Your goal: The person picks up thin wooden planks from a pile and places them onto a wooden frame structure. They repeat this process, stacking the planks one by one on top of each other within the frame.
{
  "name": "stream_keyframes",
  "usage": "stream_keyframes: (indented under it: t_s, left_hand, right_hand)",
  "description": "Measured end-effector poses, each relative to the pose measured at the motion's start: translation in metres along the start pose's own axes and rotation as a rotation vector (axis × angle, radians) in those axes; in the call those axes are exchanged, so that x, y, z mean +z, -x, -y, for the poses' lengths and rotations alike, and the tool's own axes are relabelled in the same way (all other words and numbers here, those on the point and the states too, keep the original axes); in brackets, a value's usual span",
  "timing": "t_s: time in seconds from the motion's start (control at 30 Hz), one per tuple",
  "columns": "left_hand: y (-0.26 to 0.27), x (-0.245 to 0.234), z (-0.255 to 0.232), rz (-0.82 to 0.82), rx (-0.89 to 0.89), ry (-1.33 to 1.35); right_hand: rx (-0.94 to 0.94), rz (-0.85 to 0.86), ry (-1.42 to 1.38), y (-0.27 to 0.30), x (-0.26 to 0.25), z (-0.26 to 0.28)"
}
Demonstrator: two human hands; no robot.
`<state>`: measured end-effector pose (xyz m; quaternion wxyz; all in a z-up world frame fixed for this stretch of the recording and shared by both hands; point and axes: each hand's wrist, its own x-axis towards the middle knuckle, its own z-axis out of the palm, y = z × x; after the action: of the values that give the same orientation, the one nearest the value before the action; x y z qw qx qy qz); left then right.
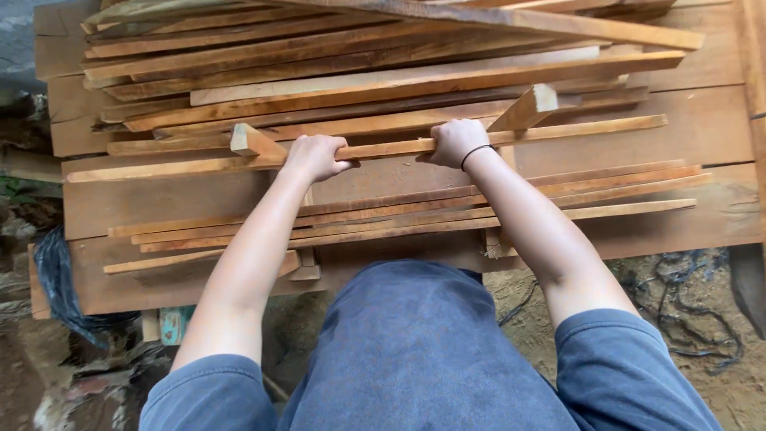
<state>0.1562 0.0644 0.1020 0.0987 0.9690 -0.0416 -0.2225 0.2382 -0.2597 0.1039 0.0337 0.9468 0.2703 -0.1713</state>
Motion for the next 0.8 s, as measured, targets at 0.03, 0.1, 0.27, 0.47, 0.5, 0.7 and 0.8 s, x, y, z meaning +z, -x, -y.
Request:
stream_keyframes:
  t_s: [0.03,0.1,0.27,0.47,0.5,0.7,0.8]
  left_hand:
    - [0.005,0.001,-0.002,0.015,-0.005,-0.004]
    - [0.001,-0.005,-0.009,0.089,-0.029,0.04]
    - [-0.015,0.037,0.007,0.159,-0.068,0.098]
    - [-0.039,0.065,0.017,0.285,-0.078,0.121]
    - [-0.038,0.058,0.015,0.319,-0.071,0.093]
    - [-0.045,0.085,0.027,0.275,-0.062,0.033]
    - [-0.039,0.09,0.024,0.209,-0.078,0.054]
  right_hand:
    - [-0.004,0.009,-0.013,-0.001,0.013,0.005]
    - [-0.014,0.06,0.038,-0.012,0.031,0.002]
    - [-0.077,0.096,0.061,-0.026,0.057,0.006]
    - [-0.085,0.21,0.023,-0.051,0.115,-0.005]
    - [-0.073,0.26,-0.019,-0.048,0.105,-0.002]
    - [-0.031,0.223,-0.01,-0.04,0.072,0.01]
    - [-0.013,0.148,0.003,-0.037,0.093,0.007]
